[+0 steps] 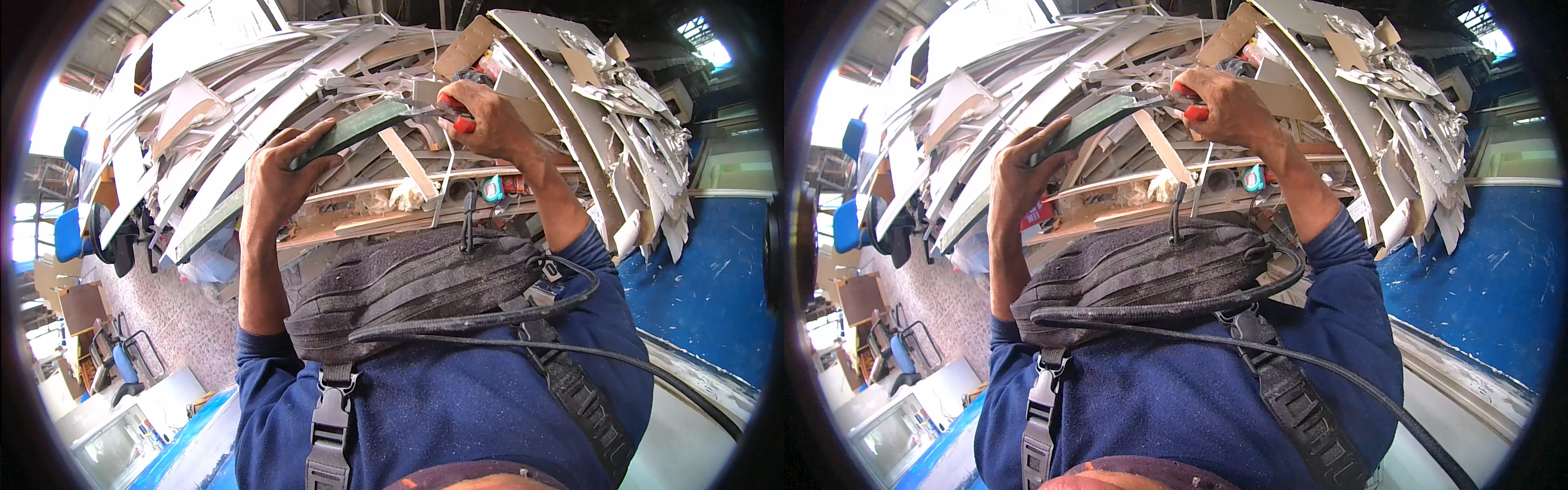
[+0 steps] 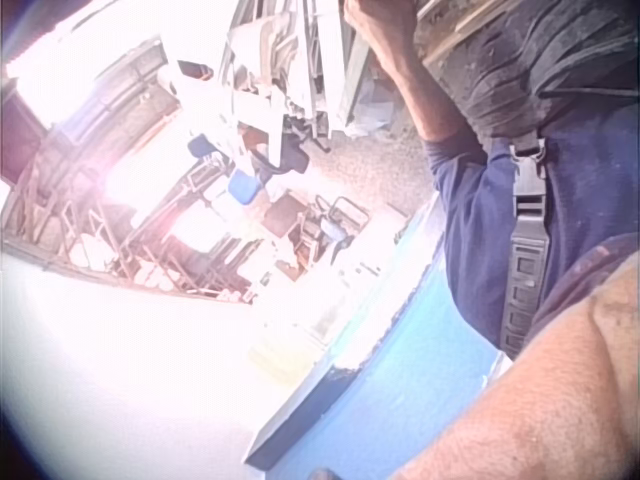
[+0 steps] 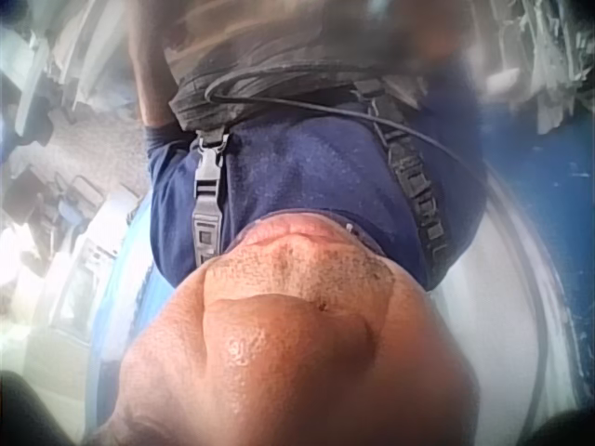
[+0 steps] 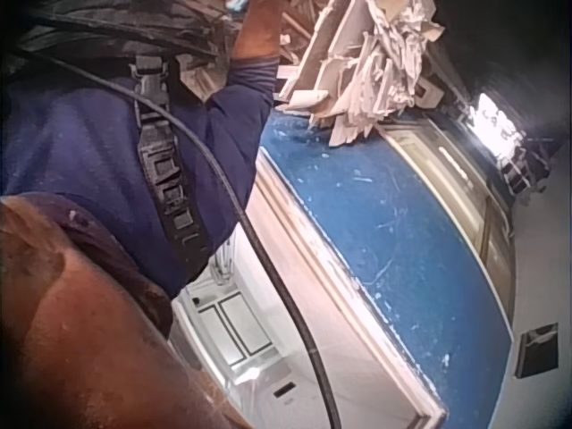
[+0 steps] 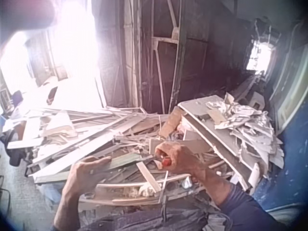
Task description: The person trims the ends of a metal channel using shears, puts down the shears, and measures the metal channel with a tape measure.
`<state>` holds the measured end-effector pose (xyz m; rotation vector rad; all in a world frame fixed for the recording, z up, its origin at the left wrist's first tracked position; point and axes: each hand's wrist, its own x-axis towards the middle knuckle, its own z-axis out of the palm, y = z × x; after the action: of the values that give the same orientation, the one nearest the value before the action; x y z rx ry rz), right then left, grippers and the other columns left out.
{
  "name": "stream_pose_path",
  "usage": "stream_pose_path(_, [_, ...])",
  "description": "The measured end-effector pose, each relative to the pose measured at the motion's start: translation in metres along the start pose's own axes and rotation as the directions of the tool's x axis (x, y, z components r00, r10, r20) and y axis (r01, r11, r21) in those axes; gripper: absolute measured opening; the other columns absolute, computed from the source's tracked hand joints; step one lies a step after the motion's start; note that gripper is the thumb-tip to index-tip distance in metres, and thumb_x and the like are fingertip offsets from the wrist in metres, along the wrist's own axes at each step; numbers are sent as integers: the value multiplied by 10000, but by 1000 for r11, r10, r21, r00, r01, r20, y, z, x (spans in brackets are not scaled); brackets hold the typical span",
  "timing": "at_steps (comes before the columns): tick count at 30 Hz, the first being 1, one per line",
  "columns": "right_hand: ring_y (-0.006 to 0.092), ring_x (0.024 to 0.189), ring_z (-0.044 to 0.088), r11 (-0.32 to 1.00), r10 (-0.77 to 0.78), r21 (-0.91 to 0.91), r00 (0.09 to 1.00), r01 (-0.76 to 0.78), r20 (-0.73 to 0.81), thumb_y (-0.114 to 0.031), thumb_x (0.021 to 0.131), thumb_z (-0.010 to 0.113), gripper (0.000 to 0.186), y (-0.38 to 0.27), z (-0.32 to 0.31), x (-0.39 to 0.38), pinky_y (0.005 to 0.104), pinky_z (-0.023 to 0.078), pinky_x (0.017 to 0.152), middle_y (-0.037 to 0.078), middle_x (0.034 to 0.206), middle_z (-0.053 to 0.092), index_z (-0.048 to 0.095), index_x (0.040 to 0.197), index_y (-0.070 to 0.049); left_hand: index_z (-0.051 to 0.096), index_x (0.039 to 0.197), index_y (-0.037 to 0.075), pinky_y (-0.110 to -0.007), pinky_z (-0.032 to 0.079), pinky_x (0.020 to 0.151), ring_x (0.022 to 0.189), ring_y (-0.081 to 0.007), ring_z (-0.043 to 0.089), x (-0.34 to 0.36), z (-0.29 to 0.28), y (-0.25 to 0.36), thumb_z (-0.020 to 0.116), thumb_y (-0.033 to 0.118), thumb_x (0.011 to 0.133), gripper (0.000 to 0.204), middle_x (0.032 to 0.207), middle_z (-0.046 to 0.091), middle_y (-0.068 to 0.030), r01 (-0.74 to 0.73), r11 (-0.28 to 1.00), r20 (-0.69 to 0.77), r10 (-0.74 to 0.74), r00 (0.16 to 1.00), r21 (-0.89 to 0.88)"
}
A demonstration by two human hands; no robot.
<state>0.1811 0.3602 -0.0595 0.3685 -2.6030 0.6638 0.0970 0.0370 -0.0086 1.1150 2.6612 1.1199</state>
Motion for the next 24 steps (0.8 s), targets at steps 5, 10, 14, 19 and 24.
stream_pose_path(5, [347,847,686,981,189,-45,981,-186,48,-188,796,741,341,-2,-1,-6,425,561,755,174,991,674,595,1068,-44,717,1244,142,-319,535,726,742,-178,673,-2,1,0,793,232,838,422,904,727,-82,7,1000,-59,-6,998,1])
stream_pose_path(10, [303,905,659,918,348,259,924,-301,-160,-239,844,771,389,-5,9,-1,391,527,804,139,1013,656,580,1111,-31,696,995,0,-261,467,582,614,-76,557,-7,3,-12,630,388,995,393,718,638,-20,313,873,196,-256,947,-373])
stream_pose_path(14, [299,1002,640,996,90,8,952,-92,-292,-152,843,767,397,-8,11,8,391,511,871,116,1069,636,573,1180,-73,670,1004,9,-239,429,533,583,-78,548,-11,12,-10,549,493,1014,498,703,616,-16,363,791,324,-221,920,-493])
stream_pose_path(19, [291,992,653,998,-37,-53,962,24,-270,-103,763,786,433,-5,0,21,398,526,876,91,1035,646,587,1147,-89,644,963,11,-235,438,496,549,-75,546,-14,15,-13,532,502,1021,507,656,585,-10,445,680,473,-161,866,-583])
stream_pose_path(24, [298,964,665,993,-116,-13,975,116,-188,-82,757,796,442,-3,-2,25,393,539,856,91,1043,649,590,1149,-86,647,953,18,-231,449,487,532,-84,551,-14,8,-12,541,519,1012,515,653,588,-13,471,641,558,-80,826,-606])
